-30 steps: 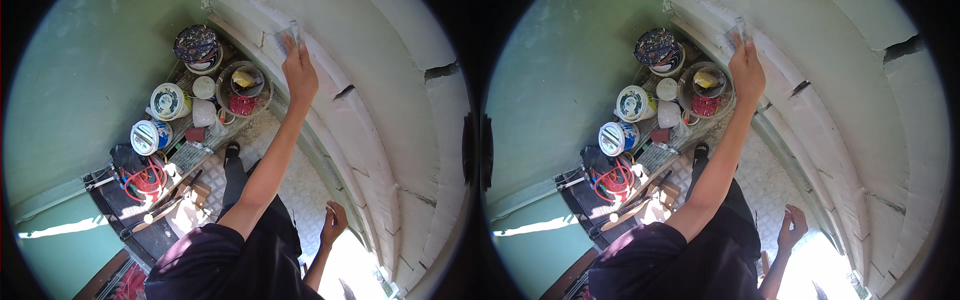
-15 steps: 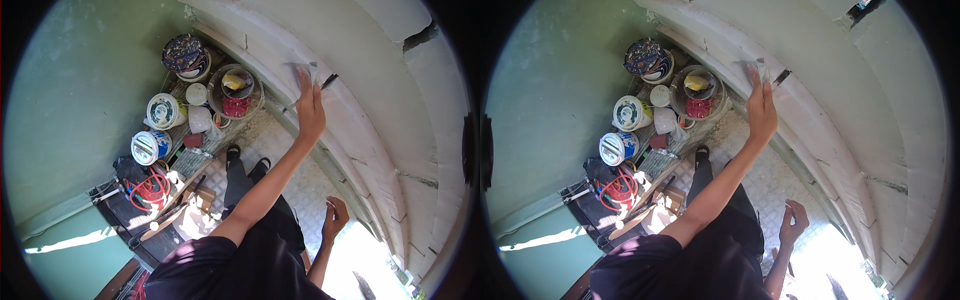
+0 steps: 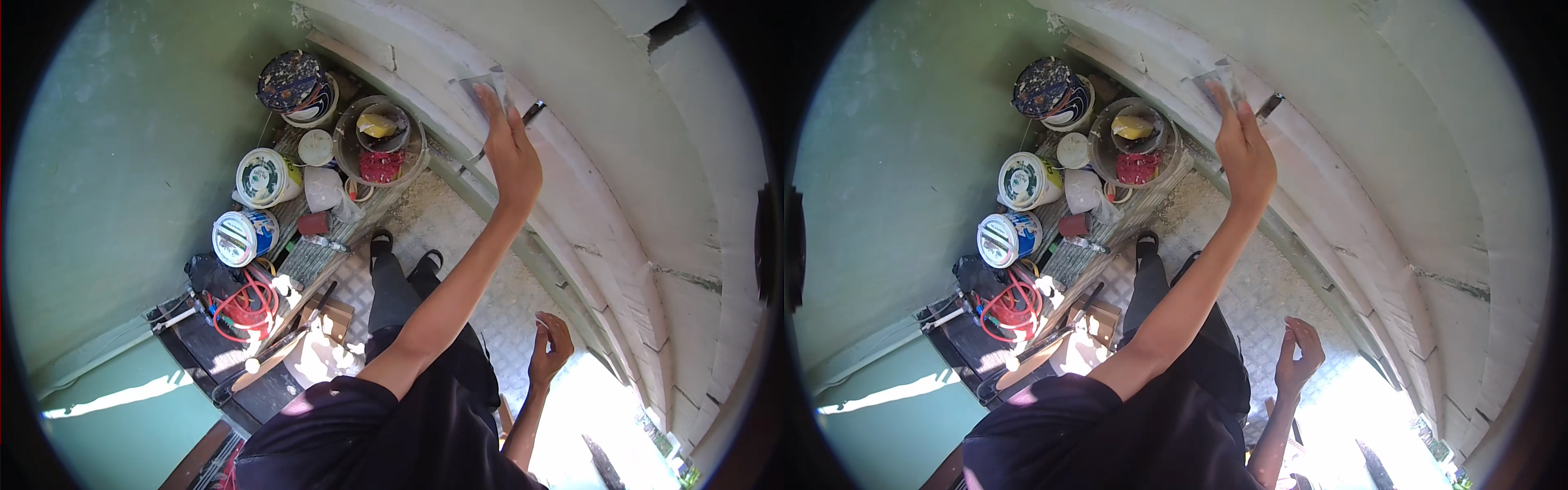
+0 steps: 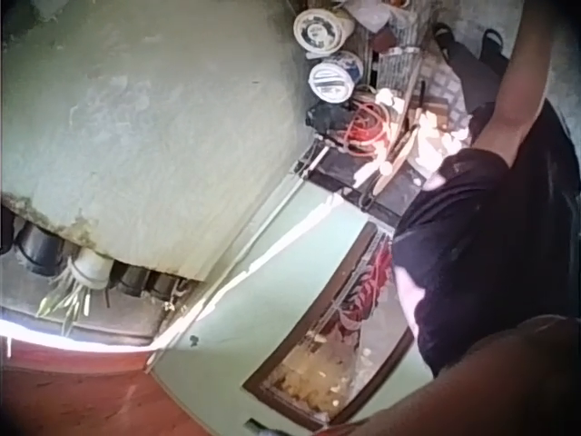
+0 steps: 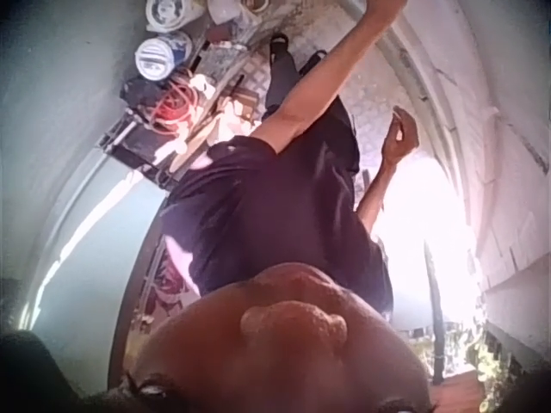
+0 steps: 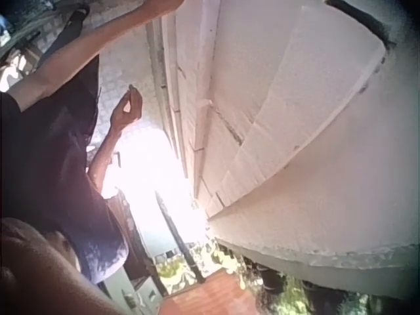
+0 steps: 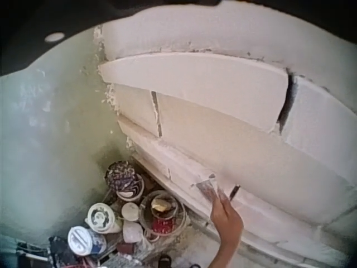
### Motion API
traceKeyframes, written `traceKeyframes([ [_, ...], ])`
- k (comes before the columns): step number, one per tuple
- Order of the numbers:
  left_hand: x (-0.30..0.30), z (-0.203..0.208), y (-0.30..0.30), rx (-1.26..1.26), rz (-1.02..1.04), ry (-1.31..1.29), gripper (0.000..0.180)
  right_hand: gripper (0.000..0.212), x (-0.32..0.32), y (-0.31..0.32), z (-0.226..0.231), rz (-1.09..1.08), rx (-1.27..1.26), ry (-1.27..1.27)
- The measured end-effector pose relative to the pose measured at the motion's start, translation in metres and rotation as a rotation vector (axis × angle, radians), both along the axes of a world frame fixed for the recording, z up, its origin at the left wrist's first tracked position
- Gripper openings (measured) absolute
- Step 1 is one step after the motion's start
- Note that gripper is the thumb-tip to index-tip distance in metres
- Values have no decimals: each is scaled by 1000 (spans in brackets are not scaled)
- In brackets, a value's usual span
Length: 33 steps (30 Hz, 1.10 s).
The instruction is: Sanding a concrete wall ledge with sandpaper to smooth the surface.
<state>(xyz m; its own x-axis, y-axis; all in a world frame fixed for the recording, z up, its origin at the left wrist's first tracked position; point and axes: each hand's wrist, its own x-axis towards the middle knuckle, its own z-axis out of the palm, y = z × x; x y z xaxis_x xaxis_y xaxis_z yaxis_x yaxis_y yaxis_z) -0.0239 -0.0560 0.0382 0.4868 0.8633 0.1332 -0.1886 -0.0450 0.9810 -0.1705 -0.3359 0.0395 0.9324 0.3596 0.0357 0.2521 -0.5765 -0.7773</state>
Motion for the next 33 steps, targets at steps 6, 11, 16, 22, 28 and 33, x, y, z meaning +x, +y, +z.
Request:
traceKeyframes([
  [6, -15, -14, -51, 152, -54, 18, 56, 18, -11, -6, -4, -42, -20, 60],
  [11, -3, -17, -31, 94, 164, 43, 56, 20, -7, -3, 1, -50, 22, 77],
  [16, 4, -36, -6, 59, 121, 112, 57, 20, -8, -5, -9, -99, 45, 123],
  [22, 9, -42, -15, 706, 442, 384, 61, 20, 5, 6, -6, 64, -32, 35],
  [28, -3, -34, 37, -295, -55, -5, 60, 21, -4, -1, -6, -83, 105, 88],
  [33, 14, -50, 43, 10, 194, 45, 39, 21, 0, 11, -10, 93, 34, 18],
])
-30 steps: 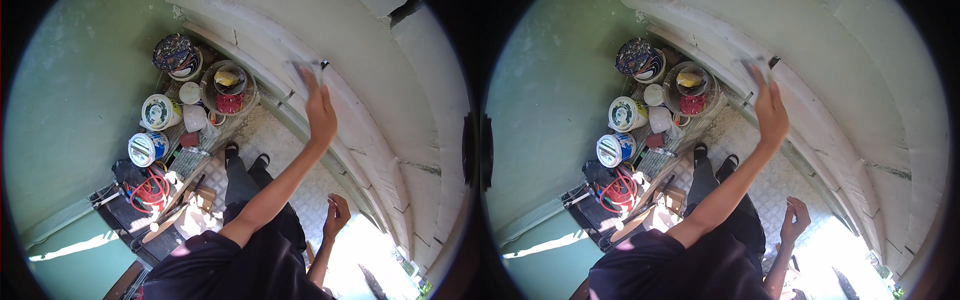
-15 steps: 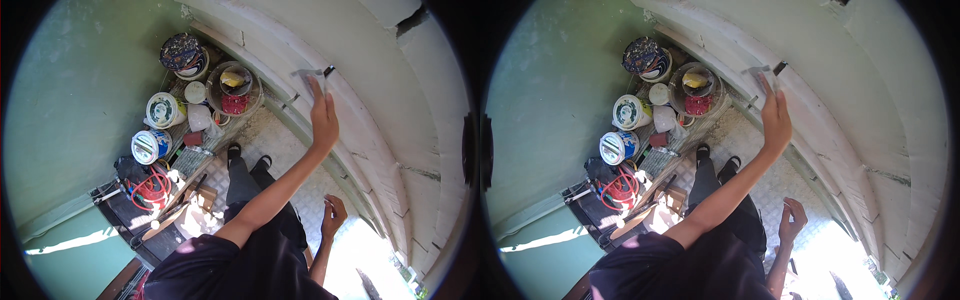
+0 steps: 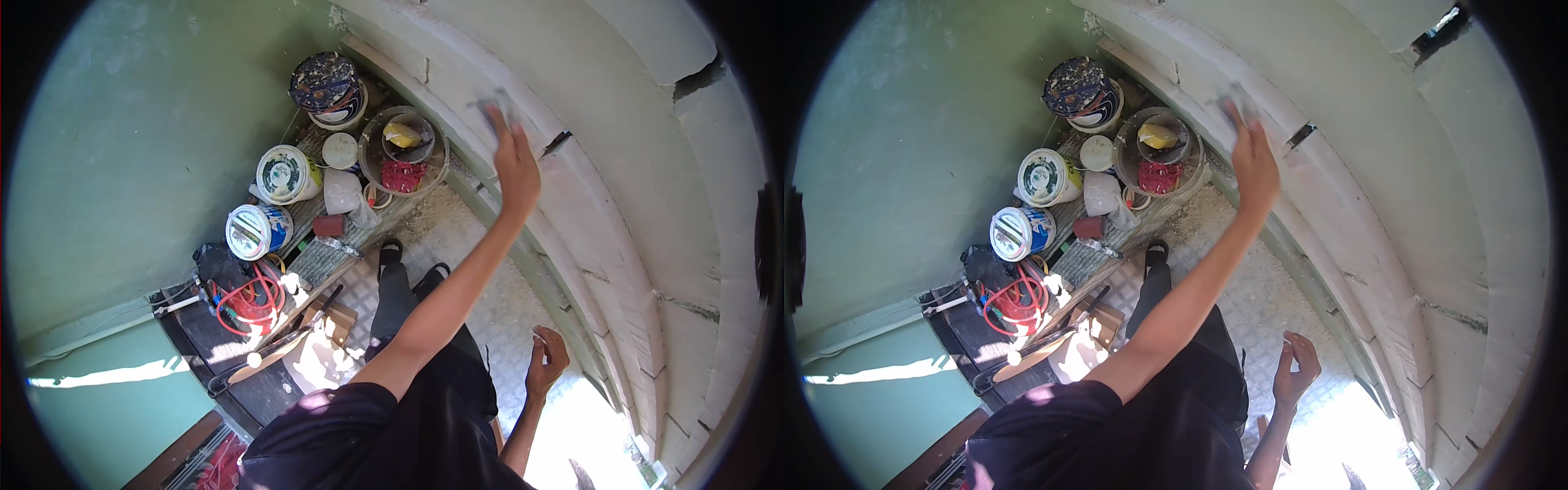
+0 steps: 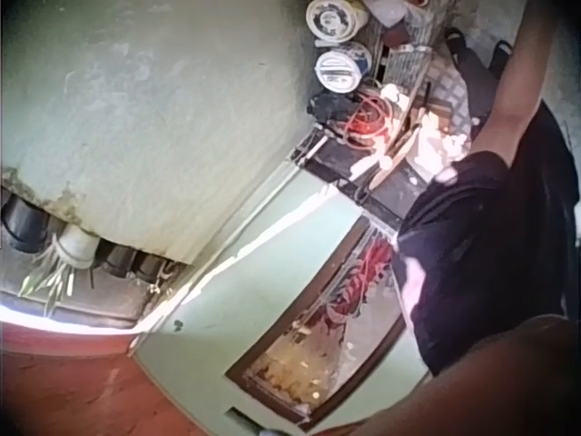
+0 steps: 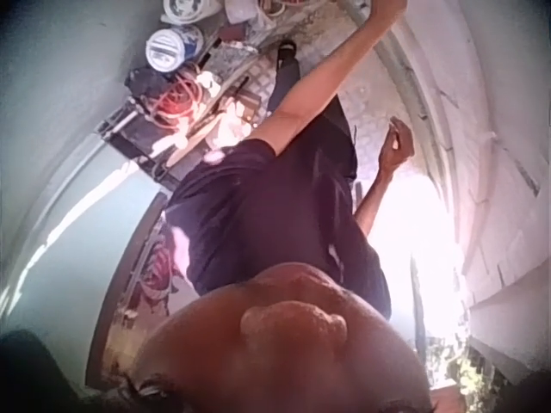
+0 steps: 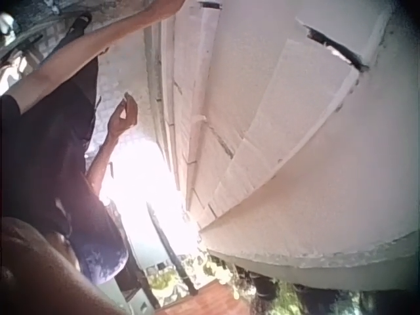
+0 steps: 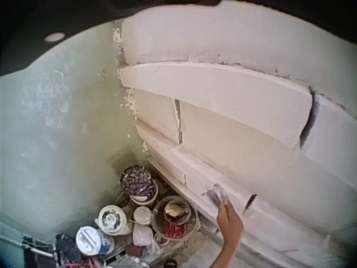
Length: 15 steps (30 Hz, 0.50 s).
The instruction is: Sanding a concrete wall ledge with sandpaper to smooth the surface.
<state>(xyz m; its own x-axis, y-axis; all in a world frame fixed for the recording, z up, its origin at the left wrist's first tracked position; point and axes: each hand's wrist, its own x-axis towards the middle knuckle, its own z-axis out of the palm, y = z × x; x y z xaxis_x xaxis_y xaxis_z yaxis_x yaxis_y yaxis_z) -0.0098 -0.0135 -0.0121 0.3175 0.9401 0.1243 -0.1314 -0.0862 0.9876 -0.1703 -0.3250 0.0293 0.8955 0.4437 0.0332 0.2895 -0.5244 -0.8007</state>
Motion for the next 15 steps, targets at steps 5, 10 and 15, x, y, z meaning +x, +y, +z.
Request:
traceKeyframes([
  [5, -12, 12, 47, -148, -99, -46, 51, 19, -4, 5, 1, -101, 13, 70],
  [10, 3, 2, 42, -60, 46, -31, 50, 18, -6, 14, 1, -49, -23, 52],
  [15, -5, 4, 89, -132, 30, -33, 46, 17, -12, 18, 3, -130, 2, 76],
])
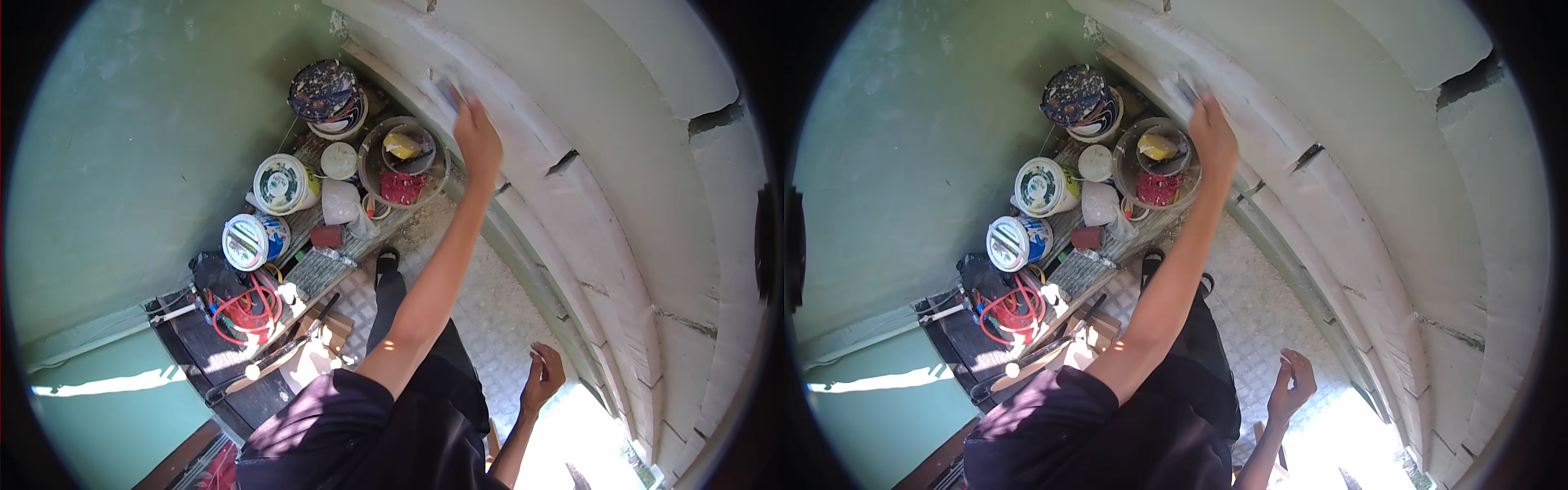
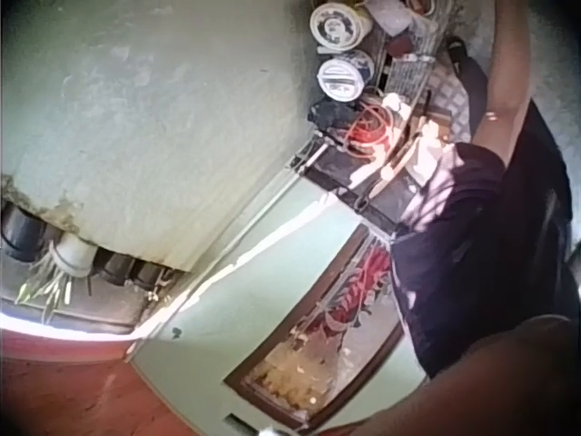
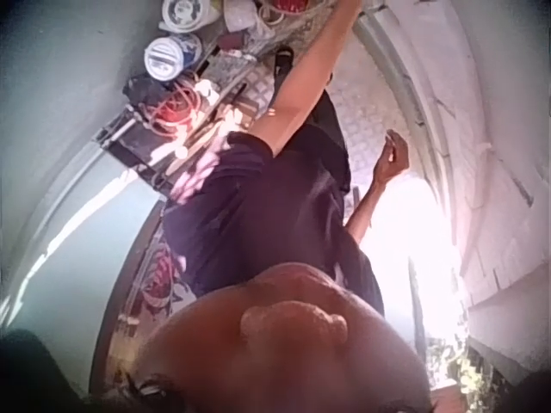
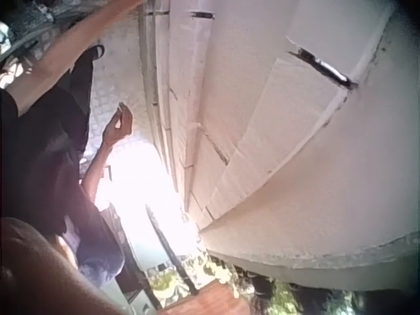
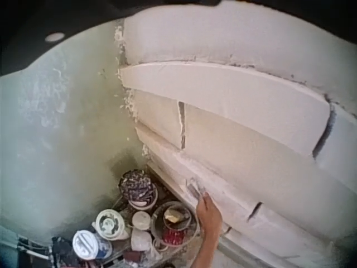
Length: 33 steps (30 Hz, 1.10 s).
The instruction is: Sanding a concrete wall ledge with sandpaper to smooth the surface.
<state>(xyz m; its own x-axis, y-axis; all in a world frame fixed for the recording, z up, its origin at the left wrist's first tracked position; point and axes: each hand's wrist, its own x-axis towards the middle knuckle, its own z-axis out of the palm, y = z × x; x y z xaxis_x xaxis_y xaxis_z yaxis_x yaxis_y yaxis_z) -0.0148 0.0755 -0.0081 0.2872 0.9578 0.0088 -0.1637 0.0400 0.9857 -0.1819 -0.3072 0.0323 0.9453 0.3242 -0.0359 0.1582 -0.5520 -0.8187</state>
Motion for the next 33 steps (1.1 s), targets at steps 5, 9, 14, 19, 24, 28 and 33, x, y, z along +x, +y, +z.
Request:
traceKeyframes([
  [5, 5, 14, 5, 69, -67, 93, 56, 17, 2, -1, -6, 102, -64, -57],
  [9, -12, 25, -6, -10, -44, 49, 38, 18, -1, 6, 0, 28, -26, 14],
  [14, 20, -28, -11, 250, 139, 91, 45, 18, 8, 19, -4, 75, -11, 33],
  [19, 12, 25, 50, 70, 106, 0, 43, 20, -1, 7, -9, 49, 33, 47],
  [24, 39, 11, 31, 657, 530, 77, 46, 19, 2, 11, -10, 209, -86, -25],
  [28, 27, 19, 81, 217, 240, 123, 56, 19, 4, 15, -6, 146, -42, -14],
  [33, 35, 7, 48, 493, 377, 185, 53, 17, 13, 30, -6, 174, -49, 30],
])
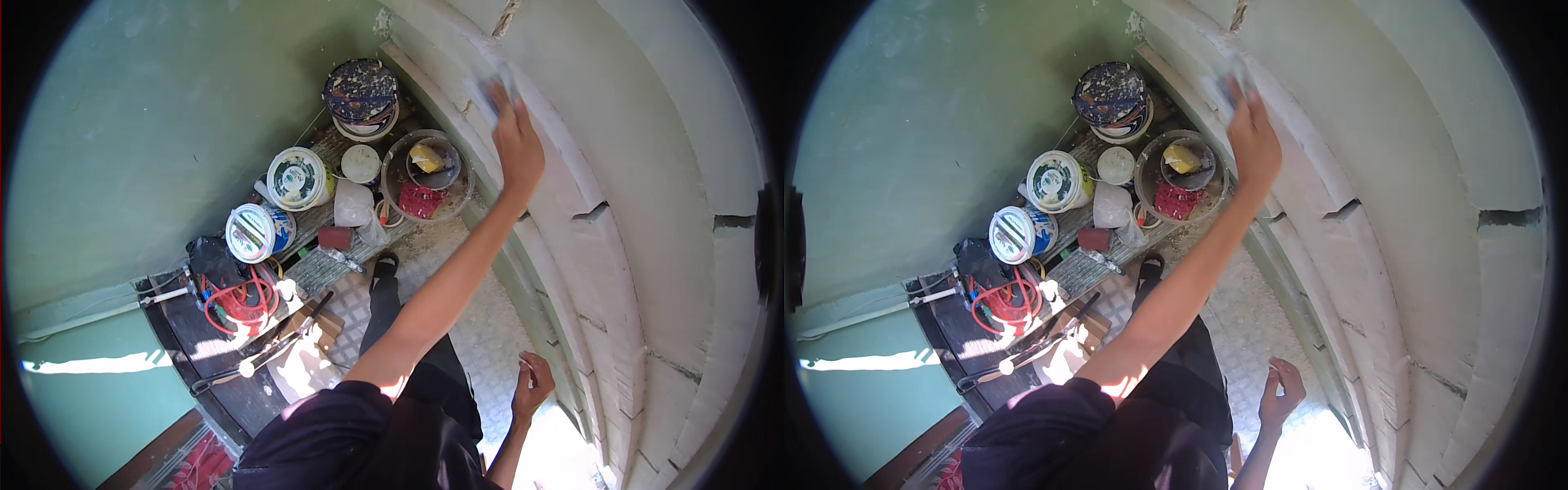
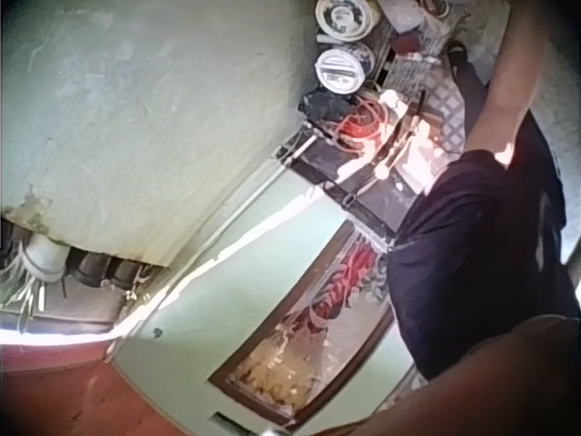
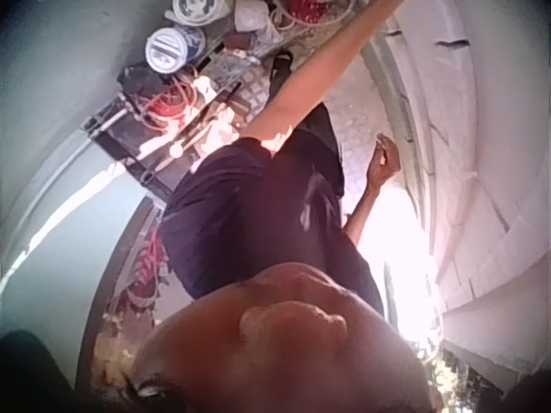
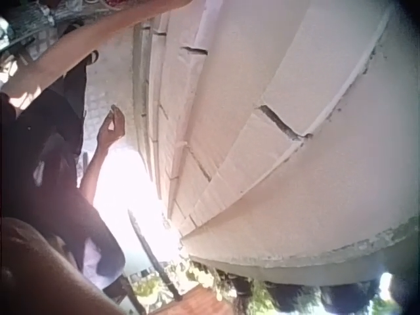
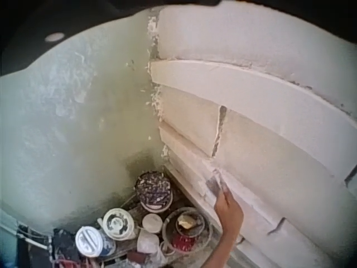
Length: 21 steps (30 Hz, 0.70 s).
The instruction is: Sanding a concrete wall ledge with sandpaper to smooth the surface.
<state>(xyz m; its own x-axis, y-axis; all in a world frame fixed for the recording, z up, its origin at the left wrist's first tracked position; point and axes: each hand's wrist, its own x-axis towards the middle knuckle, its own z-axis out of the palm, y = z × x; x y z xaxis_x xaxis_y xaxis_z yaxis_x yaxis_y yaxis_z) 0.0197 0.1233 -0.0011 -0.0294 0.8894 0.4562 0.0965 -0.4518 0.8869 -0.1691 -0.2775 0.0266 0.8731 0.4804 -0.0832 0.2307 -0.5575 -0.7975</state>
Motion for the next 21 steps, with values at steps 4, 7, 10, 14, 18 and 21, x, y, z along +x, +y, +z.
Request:
traceKeyframes([
  [4, -11, 13, 49, -205, -80, -53, 53, 16, -1, 8, 0, 4, 56, -25],
  [7, -24, 25, -1, -518, -416, -123, 54, 17, -9, 12, -2, -2, 4, 13],
  [10, -1, -19, 23, 235, 182, 109, 53, 19, -8, 27, 1, 65, 10, 19],
  [14, -27, 41, 66, -492, -422, -230, 53, 21, -13, 13, -2, -16, 13, 9],
  [18, -25, 24, 17, -447, -419, -182, 50, 22, -23, 15, -7, -59, 13, 97],
  [21, -11, 22, 62, -256, -209, -189, 52, 23, -20, 24, -4, 43, -46, 105],
])
